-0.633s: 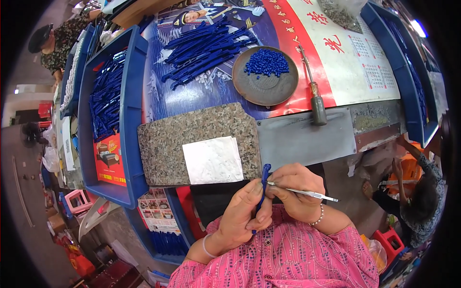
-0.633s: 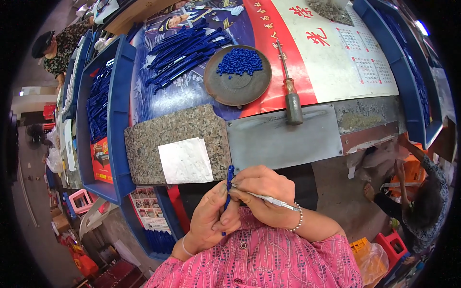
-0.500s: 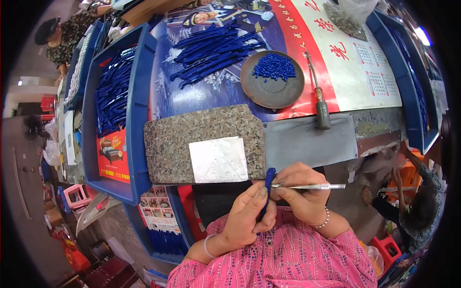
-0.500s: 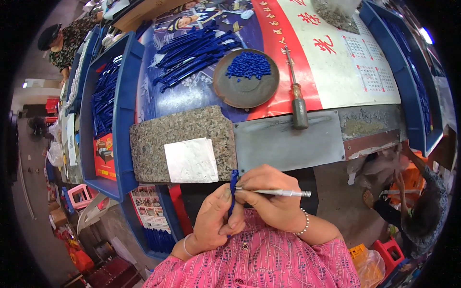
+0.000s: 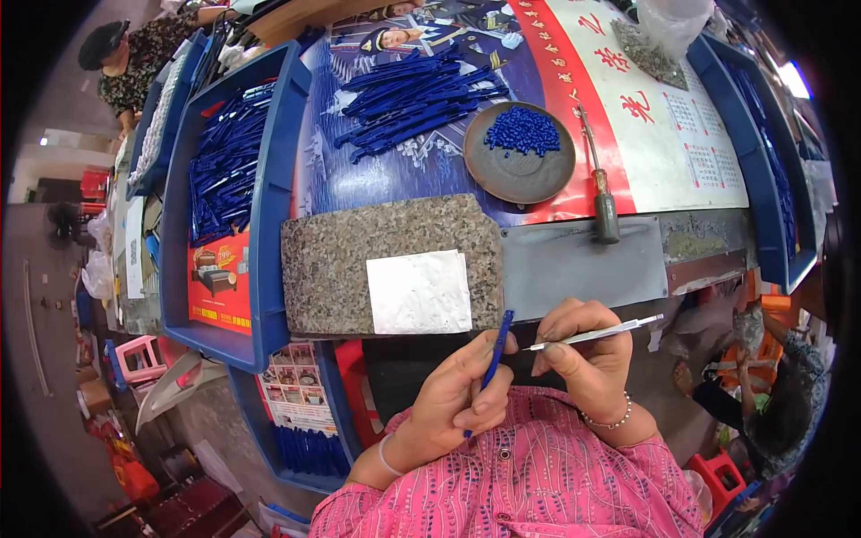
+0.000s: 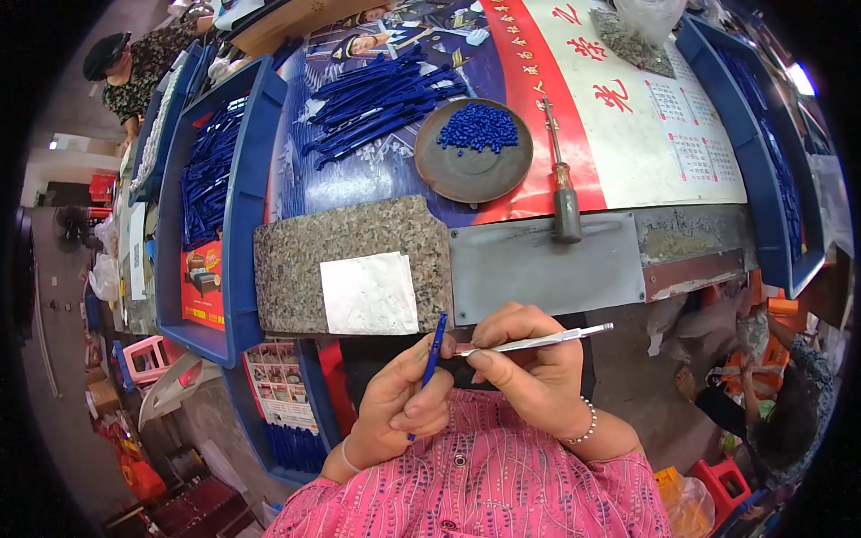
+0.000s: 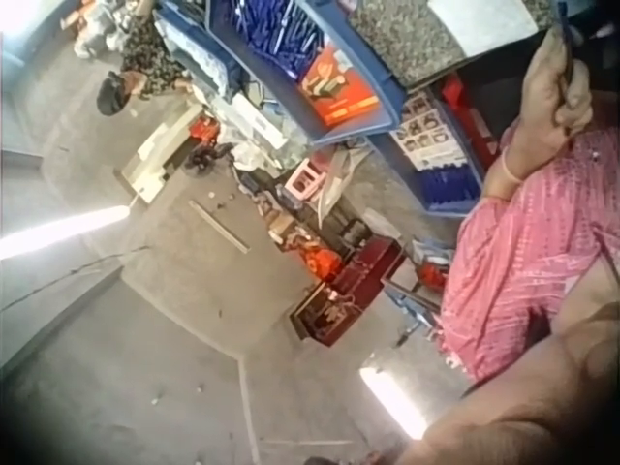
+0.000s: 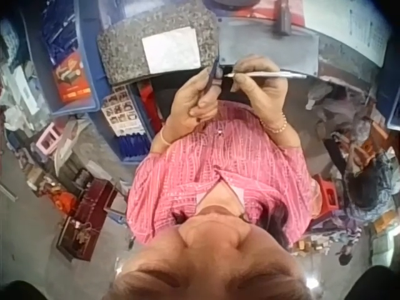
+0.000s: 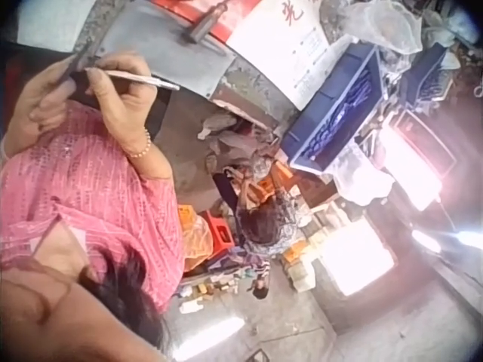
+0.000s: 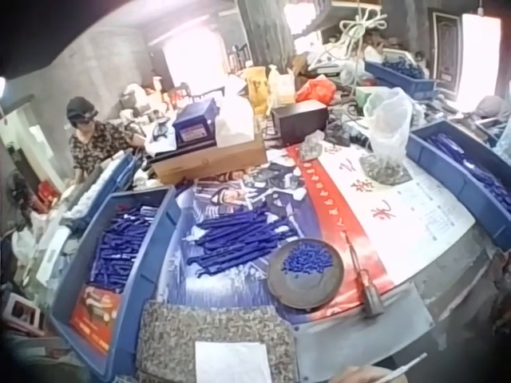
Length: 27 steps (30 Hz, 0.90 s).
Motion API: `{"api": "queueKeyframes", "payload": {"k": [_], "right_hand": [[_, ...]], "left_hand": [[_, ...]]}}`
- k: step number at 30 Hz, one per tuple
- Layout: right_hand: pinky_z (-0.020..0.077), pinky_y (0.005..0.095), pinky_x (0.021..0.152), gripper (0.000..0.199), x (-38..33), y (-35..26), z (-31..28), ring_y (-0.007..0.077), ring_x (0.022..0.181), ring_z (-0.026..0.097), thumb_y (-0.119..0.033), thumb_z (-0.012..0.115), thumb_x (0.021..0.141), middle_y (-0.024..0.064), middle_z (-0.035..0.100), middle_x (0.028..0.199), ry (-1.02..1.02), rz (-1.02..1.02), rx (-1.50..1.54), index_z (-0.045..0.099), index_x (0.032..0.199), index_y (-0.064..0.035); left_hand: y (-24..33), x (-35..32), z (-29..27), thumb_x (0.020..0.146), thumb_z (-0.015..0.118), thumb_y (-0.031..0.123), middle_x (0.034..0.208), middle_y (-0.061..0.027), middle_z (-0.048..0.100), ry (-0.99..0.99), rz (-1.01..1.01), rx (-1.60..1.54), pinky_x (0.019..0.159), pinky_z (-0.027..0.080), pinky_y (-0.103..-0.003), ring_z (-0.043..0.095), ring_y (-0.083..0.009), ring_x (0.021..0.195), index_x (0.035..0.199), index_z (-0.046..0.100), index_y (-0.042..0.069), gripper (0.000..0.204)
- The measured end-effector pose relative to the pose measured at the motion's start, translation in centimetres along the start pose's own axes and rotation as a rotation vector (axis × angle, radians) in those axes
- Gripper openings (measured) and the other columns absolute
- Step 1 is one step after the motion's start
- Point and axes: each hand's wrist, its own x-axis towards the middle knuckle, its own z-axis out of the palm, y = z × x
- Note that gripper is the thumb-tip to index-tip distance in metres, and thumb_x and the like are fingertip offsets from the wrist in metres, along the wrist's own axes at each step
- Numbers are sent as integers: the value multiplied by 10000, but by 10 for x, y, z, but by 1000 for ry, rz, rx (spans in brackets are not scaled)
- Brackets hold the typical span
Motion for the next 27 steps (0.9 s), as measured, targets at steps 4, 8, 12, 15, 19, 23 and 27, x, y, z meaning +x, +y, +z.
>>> {"api": "queueKeyframes", "payload": {"k": [4,8,12,15,19,23,27], "right_hand": [[492,240,501,196,-1,-2,1,143,562,543,-52,648,802,134,520,793,16,-28,1,479,869,22],[485,242,492,188,-3,-8,-5,144,562,538,-74,630,819,141,524,804,65,-115,-43,476,880,15],[482,236,511,158,-4,-9,-7,142,578,537,-68,595,835,147,526,816,21,-134,-137,474,893,14],[488,231,547,131,-7,-4,-5,139,614,548,-1,590,815,147,535,829,-79,-117,-229,489,895,23],[495,225,555,160,-8,7,3,132,643,555,47,616,777,147,553,864,-65,-56,-174,506,891,27],[472,253,592,144,-3,8,7,159,691,557,24,654,751,130,572,838,-67,-188,-293,552,853,22],[469,268,622,213,-2,4,12,208,712,596,74,684,688,129,598,813,-82,-331,-489,574,853,-4]], "left_hand": [[-3,0,4,975,356,240,566,-32,439,64,58,138,360,262,-196,302,-64,344,1096,429,68,222],[-9,-1,4,963,374,190,629,-65,500,145,210,398,395,294,-187,355,-69,396,1096,430,47,203],[-12,-2,0,948,370,88,734,-86,562,195,350,671,433,338,-169,416,-57,452,1121,413,11,194],[-14,-2,2,946,377,77,752,-85,565,192,365,703,435,341,-163,429,-49,460,1127,409,7,197],[-11,-3,5,950,387,152,655,-82,541,189,310,570,383,300,-194,357,-58,387,1094,442,34,194],[-2,-3,0,960,360,180,605,-63,505,109,152,260,357,274,-208,305,-59,340,1102,444,43,214],[-2,-3,-5,966,339,183,581,-53,477,79,129,131,346,261,-217,272,-62,318,1105,445,50,219]]}}
